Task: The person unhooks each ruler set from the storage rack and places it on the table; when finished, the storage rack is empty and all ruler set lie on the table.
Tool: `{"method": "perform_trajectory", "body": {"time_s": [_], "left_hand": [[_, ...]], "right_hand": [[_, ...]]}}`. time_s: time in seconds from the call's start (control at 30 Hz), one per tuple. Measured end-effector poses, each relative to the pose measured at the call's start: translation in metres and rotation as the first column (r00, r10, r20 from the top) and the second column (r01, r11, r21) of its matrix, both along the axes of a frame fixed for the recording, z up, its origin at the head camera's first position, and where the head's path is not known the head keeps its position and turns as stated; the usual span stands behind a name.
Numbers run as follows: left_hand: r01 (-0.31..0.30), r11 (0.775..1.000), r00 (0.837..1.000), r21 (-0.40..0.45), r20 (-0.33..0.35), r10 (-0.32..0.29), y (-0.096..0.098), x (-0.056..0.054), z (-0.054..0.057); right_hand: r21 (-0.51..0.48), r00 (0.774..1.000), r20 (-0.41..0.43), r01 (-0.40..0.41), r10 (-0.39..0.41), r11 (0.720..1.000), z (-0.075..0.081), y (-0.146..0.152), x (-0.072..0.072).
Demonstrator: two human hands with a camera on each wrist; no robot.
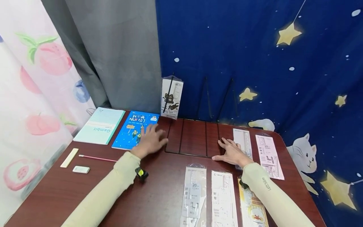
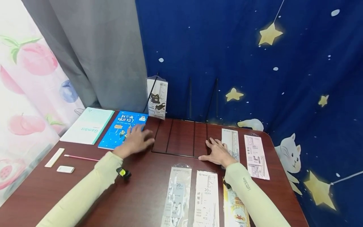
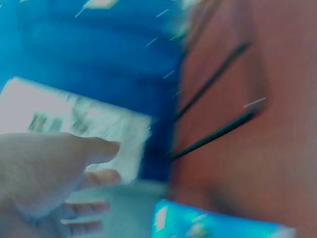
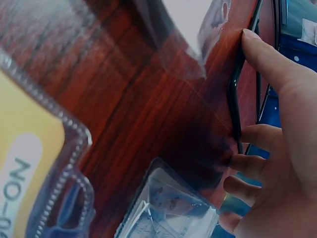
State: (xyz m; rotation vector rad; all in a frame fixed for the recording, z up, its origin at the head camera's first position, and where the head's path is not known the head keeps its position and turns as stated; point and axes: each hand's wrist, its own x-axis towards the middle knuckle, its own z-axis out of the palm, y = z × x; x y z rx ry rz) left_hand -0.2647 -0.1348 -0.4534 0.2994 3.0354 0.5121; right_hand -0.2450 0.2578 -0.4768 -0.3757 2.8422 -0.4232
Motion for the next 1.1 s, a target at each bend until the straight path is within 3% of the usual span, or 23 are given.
{"method": "perform_trajectory", "body": {"time_s": [0.1, 0.17, 0.27, 0.33, 0.43, 0.7, 0.93, 1.1], "left_hand": [[-0.030, 0.986, 0.999, 0.166, -0.020, 0.033, -0.022, -0.036, 0.029], [-0.042, 0.950, 0.999, 0.310, -0.005, 0.046, -0.040, -0.057, 0.045], [-0.031, 0.879, 0.999, 0.475, 0.034, 0.017, -0.058, -0.082, 0.065], [-0.019, 0.844, 0.999, 0.535, 0.035, 0.001, -0.061, -0.095, 0.075], [-0.005, 0.824, 1.000, 0.566, 0.023, -0.010, -0.057, -0.108, 0.085], [0.050, 0.818, 0.996, 0.573, -0.088, 0.001, -0.042, -0.120, 0.099], [0.069, 0.835, 0.993, 0.545, -0.120, -0.003, -0.043, -0.119, 0.101], [0.084, 0.850, 0.990, 0.520, -0.139, -0.013, -0.043, -0.112, 0.102]], "right_hand": [[-0.002, 1.000, 0.012, 0.019, -0.019, 1.000, 0.000, 0.001, 0.001], [-0.005, 0.999, 0.028, 0.020, -0.019, 1.000, 0.000, -0.002, 0.000], [-0.006, 0.999, 0.039, 0.022, -0.022, 1.000, 0.002, -0.004, 0.000], [-0.003, 0.999, 0.043, 0.028, -0.028, 1.000, 0.003, -0.003, 0.000], [0.004, 0.998, 0.048, 0.032, -0.032, 0.999, 0.004, -0.003, -0.001], [0.000, 0.997, 0.062, 0.041, -0.041, 0.999, 0.005, -0.002, -0.001], [-0.001, 0.997, 0.061, 0.047, -0.047, 0.999, 0.006, -0.002, -0.001], [-0.003, 0.995, 0.081, 0.056, -0.055, 0.998, 0.006, -0.001, -0.001]]}}
